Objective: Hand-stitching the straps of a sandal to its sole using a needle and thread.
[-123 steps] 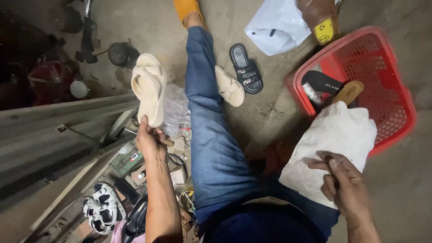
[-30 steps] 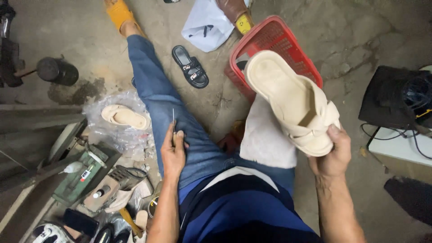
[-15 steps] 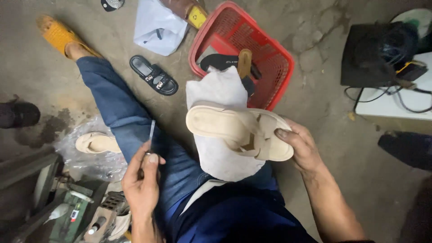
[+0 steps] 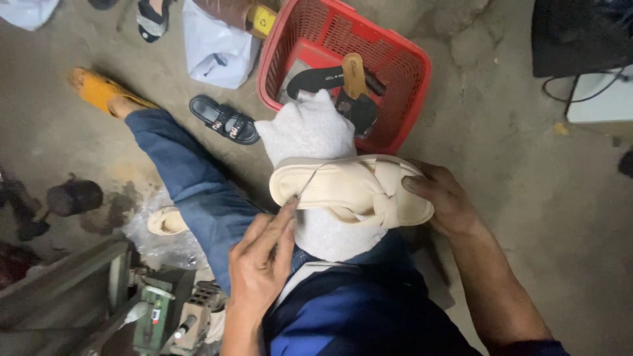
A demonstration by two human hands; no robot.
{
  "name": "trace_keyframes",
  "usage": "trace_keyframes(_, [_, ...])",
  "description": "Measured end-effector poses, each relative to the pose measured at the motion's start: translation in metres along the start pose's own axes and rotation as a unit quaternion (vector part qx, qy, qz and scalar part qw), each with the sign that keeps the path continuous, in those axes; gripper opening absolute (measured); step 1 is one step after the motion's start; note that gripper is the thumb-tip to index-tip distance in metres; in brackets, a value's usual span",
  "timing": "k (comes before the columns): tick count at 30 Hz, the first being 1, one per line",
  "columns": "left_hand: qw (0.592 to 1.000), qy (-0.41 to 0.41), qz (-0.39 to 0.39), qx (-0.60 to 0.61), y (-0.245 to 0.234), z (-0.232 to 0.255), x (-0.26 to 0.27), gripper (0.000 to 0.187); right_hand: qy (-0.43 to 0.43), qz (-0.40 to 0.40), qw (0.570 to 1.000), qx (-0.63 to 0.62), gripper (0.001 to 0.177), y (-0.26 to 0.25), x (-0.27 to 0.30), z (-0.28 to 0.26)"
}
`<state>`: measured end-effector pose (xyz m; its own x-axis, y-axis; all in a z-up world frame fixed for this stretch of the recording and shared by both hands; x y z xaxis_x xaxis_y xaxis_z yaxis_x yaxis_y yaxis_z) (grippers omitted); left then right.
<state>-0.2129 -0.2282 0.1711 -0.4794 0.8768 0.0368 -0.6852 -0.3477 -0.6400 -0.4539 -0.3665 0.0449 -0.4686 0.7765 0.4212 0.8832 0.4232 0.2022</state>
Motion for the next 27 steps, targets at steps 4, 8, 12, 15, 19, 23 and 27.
trace_keyframes(4, [0.998, 0.018, 0.016, -0.064, 0.012, 0.016, 0.010, 0.044, -0.037, -0.023, 0.995, -0.089, 0.048, -0.023, -0.002, 0.037])
trace_keyframes(8, [0.995, 0.020, 0.031, -0.098, 0.015, 0.037, 0.020, 0.038, -0.117, -0.095, 0.980, -0.129, 0.051, -0.008, 0.008, 0.014])
trace_keyframes(12, [0.993, 0.003, 0.048, -0.111, 0.014, 0.044, 0.028, 0.036, -0.139, -0.128, 0.981, -0.040, 0.051, -0.007, 0.014, -0.016])
trace_keyframes(15, [0.992, 0.021, 0.037, -0.118, 0.018, 0.039, 0.031, 0.037, -0.150, -0.153, 0.976, -0.026, 0.053, -0.004, 0.020, -0.032])
trace_keyframes(19, [0.993, 0.023, 0.028, -0.115, 0.021, 0.043, 0.025, 0.037, -0.139, -0.159, 0.977, -0.008, 0.051, -0.003, 0.023, -0.034])
trace_keyframes(23, [0.996, 0.019, 0.023, -0.085, 0.020, 0.045, 0.023, 0.037, -0.140, -0.170, 0.975, -0.008, 0.054, -0.001, 0.025, -0.032])
trace_keyframes(27, [0.997, 0.004, 0.022, -0.069, 0.015, 0.039, 0.023, 0.035, -0.053, -0.103, 0.993, -0.010, 0.057, 0.001, 0.029, -0.032])
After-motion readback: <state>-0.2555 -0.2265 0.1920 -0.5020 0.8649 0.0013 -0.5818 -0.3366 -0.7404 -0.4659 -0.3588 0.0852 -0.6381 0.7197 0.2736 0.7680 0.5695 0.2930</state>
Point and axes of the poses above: each hand's wrist, its own x-axis away from the middle knuckle, its own y-axis out of the palm, z = x × y, the point moved 8 cm from there along -x, towards the middle knuckle, and after that the axes turned 9 degrees about -y, right-handed, at the moved point
